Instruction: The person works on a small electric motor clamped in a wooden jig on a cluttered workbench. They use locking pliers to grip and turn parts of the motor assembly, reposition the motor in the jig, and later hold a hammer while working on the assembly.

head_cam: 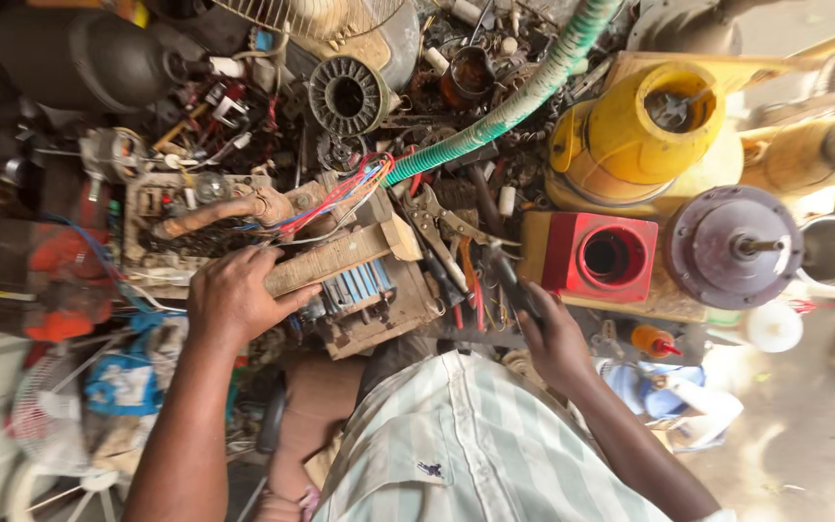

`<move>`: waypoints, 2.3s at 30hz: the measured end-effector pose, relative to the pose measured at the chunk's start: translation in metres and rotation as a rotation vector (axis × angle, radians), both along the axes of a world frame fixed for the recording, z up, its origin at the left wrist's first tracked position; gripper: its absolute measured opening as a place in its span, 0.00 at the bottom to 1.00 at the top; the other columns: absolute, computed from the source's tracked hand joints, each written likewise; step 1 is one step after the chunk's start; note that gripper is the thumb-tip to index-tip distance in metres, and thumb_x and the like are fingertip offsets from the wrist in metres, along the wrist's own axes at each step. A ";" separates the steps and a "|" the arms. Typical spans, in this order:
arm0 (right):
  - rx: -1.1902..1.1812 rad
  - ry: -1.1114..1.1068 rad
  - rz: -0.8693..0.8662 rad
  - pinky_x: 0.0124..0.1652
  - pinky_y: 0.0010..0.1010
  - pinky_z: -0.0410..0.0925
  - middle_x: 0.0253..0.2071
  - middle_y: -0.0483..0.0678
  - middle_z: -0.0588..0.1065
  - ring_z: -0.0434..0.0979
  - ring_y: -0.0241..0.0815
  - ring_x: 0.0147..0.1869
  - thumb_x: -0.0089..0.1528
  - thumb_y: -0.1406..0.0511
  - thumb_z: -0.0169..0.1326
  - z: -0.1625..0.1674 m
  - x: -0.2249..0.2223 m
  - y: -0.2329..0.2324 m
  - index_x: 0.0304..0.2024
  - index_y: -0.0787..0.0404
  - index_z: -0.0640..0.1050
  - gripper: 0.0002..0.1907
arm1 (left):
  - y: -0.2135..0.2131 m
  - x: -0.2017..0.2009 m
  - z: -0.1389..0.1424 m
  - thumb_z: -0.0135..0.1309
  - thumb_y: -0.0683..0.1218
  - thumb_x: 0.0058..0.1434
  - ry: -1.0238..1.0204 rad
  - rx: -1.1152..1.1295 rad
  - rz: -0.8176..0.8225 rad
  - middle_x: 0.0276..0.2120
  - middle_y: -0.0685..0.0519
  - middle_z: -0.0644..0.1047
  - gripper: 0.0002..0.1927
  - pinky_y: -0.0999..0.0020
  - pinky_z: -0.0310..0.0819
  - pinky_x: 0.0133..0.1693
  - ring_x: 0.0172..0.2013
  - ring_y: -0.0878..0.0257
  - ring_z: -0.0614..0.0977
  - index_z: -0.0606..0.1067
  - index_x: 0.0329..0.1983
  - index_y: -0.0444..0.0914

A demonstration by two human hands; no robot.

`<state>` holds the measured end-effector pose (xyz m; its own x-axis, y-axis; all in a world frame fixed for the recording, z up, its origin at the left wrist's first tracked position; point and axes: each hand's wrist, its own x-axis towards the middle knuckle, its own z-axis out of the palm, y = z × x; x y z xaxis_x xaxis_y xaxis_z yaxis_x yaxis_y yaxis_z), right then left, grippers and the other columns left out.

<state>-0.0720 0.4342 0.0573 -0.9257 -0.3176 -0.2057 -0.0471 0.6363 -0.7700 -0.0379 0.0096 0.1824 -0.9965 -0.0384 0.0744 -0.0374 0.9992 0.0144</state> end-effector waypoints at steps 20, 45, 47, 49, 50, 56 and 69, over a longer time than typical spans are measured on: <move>0.261 0.306 0.131 0.53 0.49 0.69 0.49 0.55 0.75 0.74 0.57 0.57 0.63 0.63 0.54 -0.060 -0.101 -0.148 0.48 0.60 0.78 0.12 | -0.010 -0.001 -0.007 0.64 0.71 0.47 -0.012 0.063 0.016 0.39 0.48 0.82 0.35 0.53 0.78 0.39 0.39 0.49 0.84 0.79 0.41 0.39; 0.504 -0.258 -0.586 0.52 0.49 0.71 0.51 0.58 0.78 0.79 0.59 0.56 0.60 0.54 0.60 -0.090 -0.184 -0.245 0.44 0.57 0.81 0.17 | -0.036 0.001 -0.009 0.59 0.69 0.56 0.032 0.278 -0.154 0.38 0.47 0.78 0.36 0.59 0.74 0.39 0.36 0.53 0.81 0.77 0.50 0.34; 0.480 -0.207 -0.480 0.50 0.51 0.70 0.49 0.58 0.78 0.78 0.61 0.54 0.57 0.52 0.63 -0.087 -0.184 -0.239 0.46 0.57 0.81 0.20 | -0.036 0.001 -0.008 0.59 0.69 0.56 -0.040 0.291 -0.140 0.37 0.47 0.77 0.36 0.59 0.74 0.39 0.35 0.53 0.80 0.77 0.51 0.34; 0.479 -0.183 -0.388 0.49 0.52 0.70 0.48 0.58 0.78 0.78 0.62 0.53 0.57 0.51 0.63 -0.089 -0.186 -0.236 0.44 0.57 0.81 0.21 | -0.037 0.001 -0.008 0.59 0.69 0.57 -0.032 0.267 -0.135 0.37 0.48 0.77 0.36 0.59 0.74 0.39 0.35 0.53 0.80 0.77 0.51 0.35; 0.496 -0.191 -0.356 0.50 0.52 0.70 0.48 0.58 0.79 0.79 0.61 0.53 0.57 0.50 0.63 -0.092 -0.187 -0.235 0.43 0.58 0.82 0.21 | -0.037 0.002 -0.008 0.59 0.69 0.57 -0.044 0.258 -0.138 0.37 0.48 0.77 0.36 0.58 0.74 0.40 0.35 0.53 0.80 0.77 0.51 0.35; 0.414 -0.041 -0.295 0.49 0.50 0.70 0.44 0.61 0.79 0.79 0.61 0.50 0.59 0.48 0.63 -0.116 -0.189 -0.236 0.39 0.61 0.83 0.23 | -0.039 0.007 -0.013 0.58 0.69 0.59 0.021 0.273 -0.188 0.39 0.47 0.76 0.36 0.60 0.75 0.43 0.39 0.53 0.79 0.77 0.52 0.33; 0.030 -0.282 -0.181 0.36 0.32 0.73 0.36 0.51 0.80 0.80 0.40 0.36 0.67 0.69 0.57 -0.081 -0.180 -0.190 0.41 0.61 0.79 0.02 | -0.033 0.010 -0.011 0.59 0.68 0.58 -0.064 0.271 -0.137 0.36 0.50 0.75 0.35 0.60 0.73 0.39 0.35 0.55 0.78 0.77 0.52 0.35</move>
<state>-0.2521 0.2444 -0.0236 -0.8720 -0.1429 -0.4683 0.2807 0.6377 -0.7173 -0.0280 -0.0231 0.1713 -0.9961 0.0869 0.0172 0.0882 0.9549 0.2834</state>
